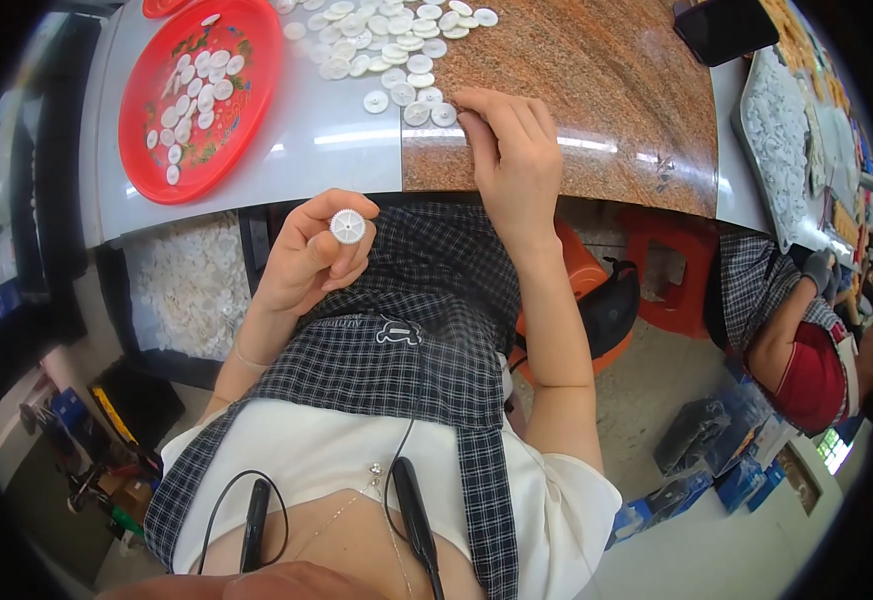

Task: Sorting and inspecting small white plastic parts on a workbench.

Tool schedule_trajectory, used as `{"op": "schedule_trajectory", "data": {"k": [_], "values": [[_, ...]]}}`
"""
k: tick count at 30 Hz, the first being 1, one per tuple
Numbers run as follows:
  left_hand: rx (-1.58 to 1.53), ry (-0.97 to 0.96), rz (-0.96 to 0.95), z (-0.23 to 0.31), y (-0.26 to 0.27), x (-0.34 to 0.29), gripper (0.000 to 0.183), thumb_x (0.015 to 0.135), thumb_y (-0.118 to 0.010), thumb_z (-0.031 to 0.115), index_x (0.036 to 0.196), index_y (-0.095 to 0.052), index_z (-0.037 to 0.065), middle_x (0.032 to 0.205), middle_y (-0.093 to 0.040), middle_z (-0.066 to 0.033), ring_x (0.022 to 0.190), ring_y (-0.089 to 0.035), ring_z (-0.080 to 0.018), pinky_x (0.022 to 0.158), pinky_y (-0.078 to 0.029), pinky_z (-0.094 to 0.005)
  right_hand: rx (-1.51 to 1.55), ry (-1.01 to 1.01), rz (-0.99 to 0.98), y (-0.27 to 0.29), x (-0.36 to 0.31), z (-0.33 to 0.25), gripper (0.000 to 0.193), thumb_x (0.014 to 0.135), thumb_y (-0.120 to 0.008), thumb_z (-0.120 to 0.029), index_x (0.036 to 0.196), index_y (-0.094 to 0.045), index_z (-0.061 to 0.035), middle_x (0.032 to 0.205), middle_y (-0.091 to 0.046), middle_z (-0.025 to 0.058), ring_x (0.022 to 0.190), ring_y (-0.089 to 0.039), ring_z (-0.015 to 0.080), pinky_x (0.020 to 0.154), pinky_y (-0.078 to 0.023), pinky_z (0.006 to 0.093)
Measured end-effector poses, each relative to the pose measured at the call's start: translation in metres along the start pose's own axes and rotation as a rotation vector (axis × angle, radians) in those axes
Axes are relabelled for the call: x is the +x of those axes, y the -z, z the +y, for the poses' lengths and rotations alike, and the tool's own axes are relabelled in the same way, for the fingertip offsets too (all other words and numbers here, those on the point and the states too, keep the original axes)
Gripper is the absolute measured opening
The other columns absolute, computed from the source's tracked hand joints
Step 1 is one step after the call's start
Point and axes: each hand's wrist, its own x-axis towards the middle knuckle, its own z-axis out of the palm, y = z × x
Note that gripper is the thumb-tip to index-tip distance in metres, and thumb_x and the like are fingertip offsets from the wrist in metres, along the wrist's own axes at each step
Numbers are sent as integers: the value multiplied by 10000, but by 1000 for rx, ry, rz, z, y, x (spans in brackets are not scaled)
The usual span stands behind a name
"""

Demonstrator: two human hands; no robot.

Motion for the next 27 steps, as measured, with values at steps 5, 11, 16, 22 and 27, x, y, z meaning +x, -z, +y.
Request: {"op": "schedule_trajectory", "data": {"k": [5, 11, 16, 22, 27], "values": [[-26, 9, -17, 0, 2, 0, 512, 907, -648, 363, 1220, -527, -23, 634, -472, 18, 523, -371, -33, 407, -293, -157, -153, 64, 123, 9, -5, -1, 200, 791, -727, -43, 988, -694, -55, 1046, -679, 71, 938, -612, 236, 787, -500, 323], [-213, -11, -21, -6, -2, 5, 342, 969, -585, 233, 1208, -471, 17, 842, -542, -39, 595, -458, -49, 460, -352, -170, 31, -157, 120, 16, -24, 4, 257, 761, -763, -10, 1001, -680, -48, 1030, -666, 70, 923, -610, 178, 833, -478, 293], [32, 50, 80, -6, -11, 10, 288, 949, -584, 220, 1157, -480, 50, 1055, -549, -97, 667, -479, -78, 480, -367, -165, 428, -119, 92, 14, -28, -15, 561, 684, -810, 37, 1175, -543, -18, 979, -670, 91, 930, -640, 178, 861, -486, 308], [-75, 98, 108, -9, -15, 12, 519, 969, -543, 416, 1251, -479, -15, 970, -561, -41, 687, -490, -75, 499, -370, -181, 719, -12, -83, 6, -28, -40, 598, 665, -858, -71, 1186, -564, -54, 1019, -648, 71, 945, -640, 167, 850, -513, 297], [-113, 37, -40, -10, -3, 9, 460, 997, -520, 352, 1231, -546, -44, 873, -563, -7, 659, -488, -49, 515, -389, -184, 747, -6, -109, 0, -27, -44, 630, 654, -870, -102, 1205, -566, -64, 1068, -608, 67, 956, -631, 173, 855, -511, 297]]}}
